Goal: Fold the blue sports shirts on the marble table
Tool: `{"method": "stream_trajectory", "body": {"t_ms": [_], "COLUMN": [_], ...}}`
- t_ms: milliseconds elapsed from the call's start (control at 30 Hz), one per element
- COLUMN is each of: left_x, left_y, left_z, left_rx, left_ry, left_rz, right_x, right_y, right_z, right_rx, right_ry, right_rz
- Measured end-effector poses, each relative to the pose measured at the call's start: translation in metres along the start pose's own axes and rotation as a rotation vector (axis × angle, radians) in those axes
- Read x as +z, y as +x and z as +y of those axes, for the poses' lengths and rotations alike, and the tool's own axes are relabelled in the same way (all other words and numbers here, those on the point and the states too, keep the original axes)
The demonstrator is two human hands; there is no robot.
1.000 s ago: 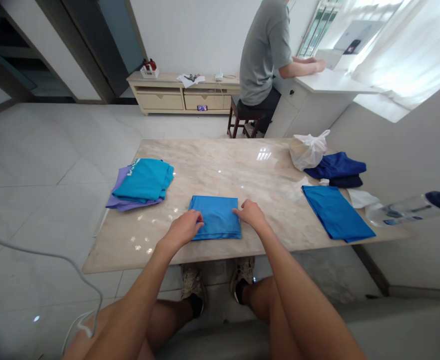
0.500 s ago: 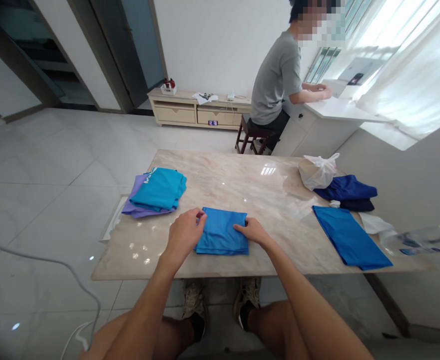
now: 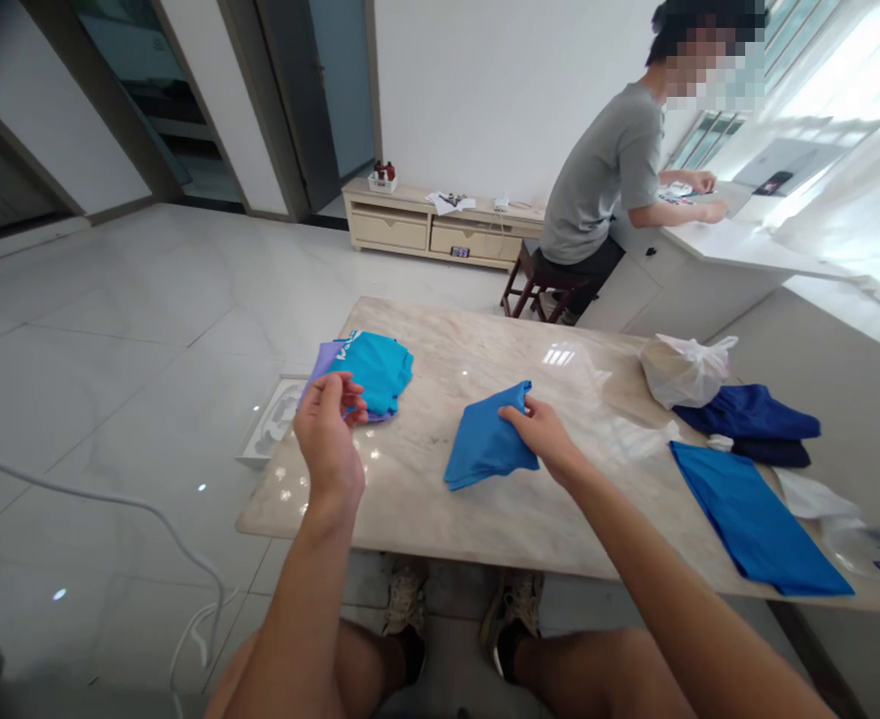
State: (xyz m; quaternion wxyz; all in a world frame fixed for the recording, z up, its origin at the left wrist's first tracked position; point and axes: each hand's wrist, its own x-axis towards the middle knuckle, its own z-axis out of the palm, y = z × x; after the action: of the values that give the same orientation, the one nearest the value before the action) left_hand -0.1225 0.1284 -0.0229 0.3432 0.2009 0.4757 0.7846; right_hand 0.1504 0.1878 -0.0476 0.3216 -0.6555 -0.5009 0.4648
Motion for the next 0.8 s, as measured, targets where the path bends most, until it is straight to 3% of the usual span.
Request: {"method": "stream_trajectory", "body": {"t_ms": [67, 167, 300, 400, 500, 567, 667, 800], "left_x": [-0.008, -0.019, -0.024, -0.022, -0.02, -0.021, -0.027, -0.033], "left_y": [0.006, 0.017, 0.026, 0.027, 0.027, 0.027, 0.029, 0.032], "left_z": [0.008, 0.012, 0.011, 0.008, 0.005, 0.003, 0.0, 0.0], "left_rx": [-0.007, -0.038, -0.096, -0.102, -0.093, -0.087, -0.079, -0.102], "left_ry": [-0.101, -0.218, -0.294, -0.303, -0.289, -0.272, -0.243, -0.209], "left_rz": [0.107, 0.242, 0.306, 0.309, 0.308, 0.298, 0.268, 0.248], "right_x": [-0.001, 0.013, 0.077, 0.152, 0.22, 0.244, 0.24, 0.171], "right_y": [0.023, 0.06, 0.087, 0.081, 0.058, 0.042, 0.025, 0.015], "right_z": [-0.033, -0.088, -0.142, -0.143, -0.113, -0.087, -0.057, -0.031], "right_rx": [-0.153, -0.497, -0.829, -0.858, -0.85, -0.849, -0.88, -0.861], "right_ry": [-0.212, -0.539, -0.812, -0.997, -1.135, -1.136, -1.044, -0.981], "right_rz": [0.069, 0.129, 0.122, -0.033, -0.344, -0.451, -0.473, -0.478]}}
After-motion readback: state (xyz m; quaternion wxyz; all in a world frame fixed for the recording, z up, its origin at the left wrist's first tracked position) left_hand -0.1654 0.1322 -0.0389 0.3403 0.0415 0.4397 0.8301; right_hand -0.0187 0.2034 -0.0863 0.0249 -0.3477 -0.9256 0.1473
